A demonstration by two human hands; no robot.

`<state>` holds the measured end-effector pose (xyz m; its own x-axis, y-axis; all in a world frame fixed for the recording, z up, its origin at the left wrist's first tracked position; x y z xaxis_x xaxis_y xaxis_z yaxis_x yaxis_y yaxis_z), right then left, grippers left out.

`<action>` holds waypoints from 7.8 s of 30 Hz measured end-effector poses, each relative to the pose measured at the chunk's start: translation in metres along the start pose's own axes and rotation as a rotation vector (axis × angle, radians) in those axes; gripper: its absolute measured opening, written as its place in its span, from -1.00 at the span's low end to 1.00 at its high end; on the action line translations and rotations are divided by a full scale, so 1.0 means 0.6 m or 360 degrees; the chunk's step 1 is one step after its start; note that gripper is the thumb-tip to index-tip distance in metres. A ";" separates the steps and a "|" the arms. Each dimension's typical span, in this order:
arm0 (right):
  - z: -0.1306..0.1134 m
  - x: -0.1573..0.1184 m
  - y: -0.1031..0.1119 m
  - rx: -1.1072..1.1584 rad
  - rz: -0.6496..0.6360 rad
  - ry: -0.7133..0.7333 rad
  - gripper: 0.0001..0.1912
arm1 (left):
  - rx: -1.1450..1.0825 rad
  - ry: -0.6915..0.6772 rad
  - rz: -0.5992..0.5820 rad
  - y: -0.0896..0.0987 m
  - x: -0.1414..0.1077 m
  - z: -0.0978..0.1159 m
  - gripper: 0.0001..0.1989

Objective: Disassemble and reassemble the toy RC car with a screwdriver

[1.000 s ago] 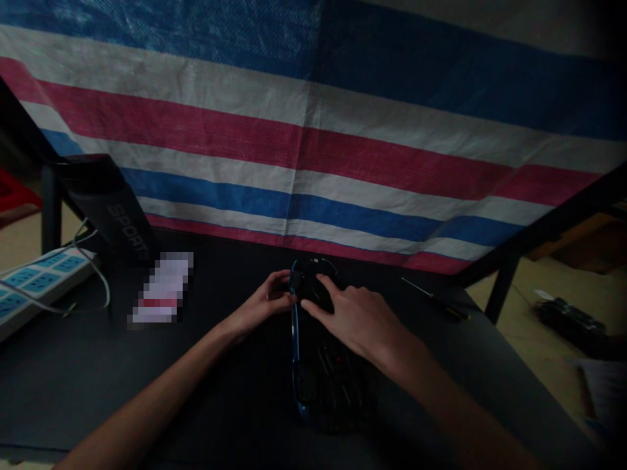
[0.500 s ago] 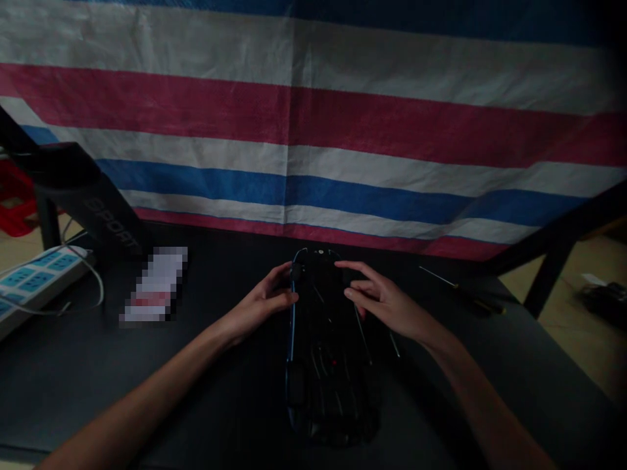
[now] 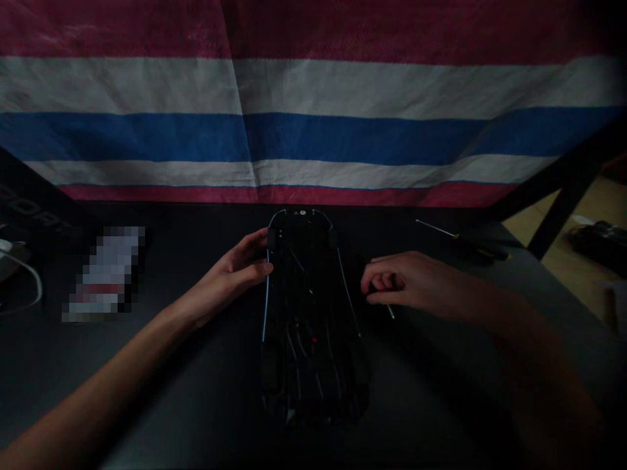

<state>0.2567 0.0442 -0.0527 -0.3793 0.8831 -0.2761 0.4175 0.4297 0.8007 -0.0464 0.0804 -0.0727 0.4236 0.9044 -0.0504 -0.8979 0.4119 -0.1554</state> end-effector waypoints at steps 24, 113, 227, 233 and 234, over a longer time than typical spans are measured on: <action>-0.033 0.002 0.006 -0.0028 0.0196 -0.0033 -0.89 | 0.0031 -0.0005 0.0001 0.000 0.002 0.000 -0.38; -0.108 -0.045 0.024 0.0080 0.1648 0.0507 -0.63 | 0.0065 -0.0003 -0.0048 0.001 -0.001 0.002 -0.36; -0.124 -0.047 0.017 -0.0075 0.1652 0.0851 -0.76 | 0.0004 -0.0007 -0.0026 -0.001 0.000 0.001 -0.35; -0.125 -0.048 0.020 -0.0101 0.1784 0.0667 -0.90 | 0.0041 -0.0023 -0.0020 0.000 0.000 -0.001 -0.38; -0.125 -0.047 0.020 -0.0100 0.1752 0.0686 -0.91 | 0.0044 -0.0027 -0.0018 0.000 0.000 -0.001 -0.38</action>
<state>0.2106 0.0101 0.0046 -0.0929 0.6302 0.7709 0.6567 -0.5432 0.5232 -0.0463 0.0805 -0.0730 0.4317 0.9014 -0.0319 -0.8962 0.4247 -0.1282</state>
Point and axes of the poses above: each hand's wrist, its own x-axis towards the middle knuckle, its own y-axis out of the back of the hand, z = x × y, the point moved 4 cm from there along x, towards the middle knuckle, and after that the axes turned 7 degrees about -y, right-handed, at the moved point
